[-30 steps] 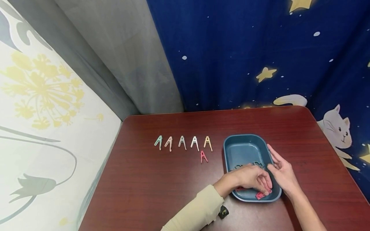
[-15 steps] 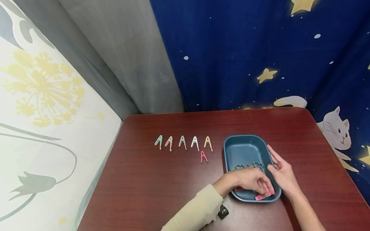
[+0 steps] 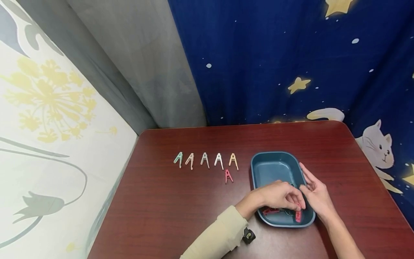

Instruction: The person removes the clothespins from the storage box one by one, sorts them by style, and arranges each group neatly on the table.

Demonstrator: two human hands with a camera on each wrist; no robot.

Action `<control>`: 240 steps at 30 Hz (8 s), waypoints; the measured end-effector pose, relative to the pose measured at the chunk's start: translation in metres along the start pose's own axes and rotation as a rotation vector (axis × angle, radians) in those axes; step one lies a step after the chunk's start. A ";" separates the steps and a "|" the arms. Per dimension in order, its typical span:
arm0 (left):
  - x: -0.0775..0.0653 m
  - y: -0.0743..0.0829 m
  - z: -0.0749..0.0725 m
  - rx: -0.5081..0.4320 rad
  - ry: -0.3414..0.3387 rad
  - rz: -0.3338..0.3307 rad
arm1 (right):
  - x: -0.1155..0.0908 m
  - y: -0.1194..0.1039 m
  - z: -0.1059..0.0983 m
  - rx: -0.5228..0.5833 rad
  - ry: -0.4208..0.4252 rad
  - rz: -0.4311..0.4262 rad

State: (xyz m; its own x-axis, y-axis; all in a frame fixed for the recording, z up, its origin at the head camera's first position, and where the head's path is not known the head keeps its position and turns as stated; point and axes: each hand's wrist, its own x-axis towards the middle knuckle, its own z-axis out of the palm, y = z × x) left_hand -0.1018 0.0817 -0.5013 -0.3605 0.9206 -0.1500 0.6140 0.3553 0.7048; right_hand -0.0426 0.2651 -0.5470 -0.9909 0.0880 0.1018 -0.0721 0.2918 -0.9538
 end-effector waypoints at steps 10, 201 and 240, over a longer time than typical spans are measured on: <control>-0.021 -0.007 -0.028 0.117 0.239 -0.067 | 0.001 0.002 0.000 0.023 -0.015 -0.018; -0.009 -0.021 -0.024 0.380 -0.378 0.069 | 0.003 0.004 0.001 0.084 0.009 -0.037; -0.005 -0.035 -0.048 0.304 -0.477 0.085 | 0.002 0.006 0.002 0.098 0.006 -0.046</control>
State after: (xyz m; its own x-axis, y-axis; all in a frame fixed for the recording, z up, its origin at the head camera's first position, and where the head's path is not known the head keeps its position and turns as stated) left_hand -0.1549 0.0565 -0.4921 0.0125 0.8939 -0.4481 0.8269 0.2427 0.5073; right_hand -0.0453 0.2652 -0.5526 -0.9856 0.0829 0.1473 -0.1282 0.2013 -0.9711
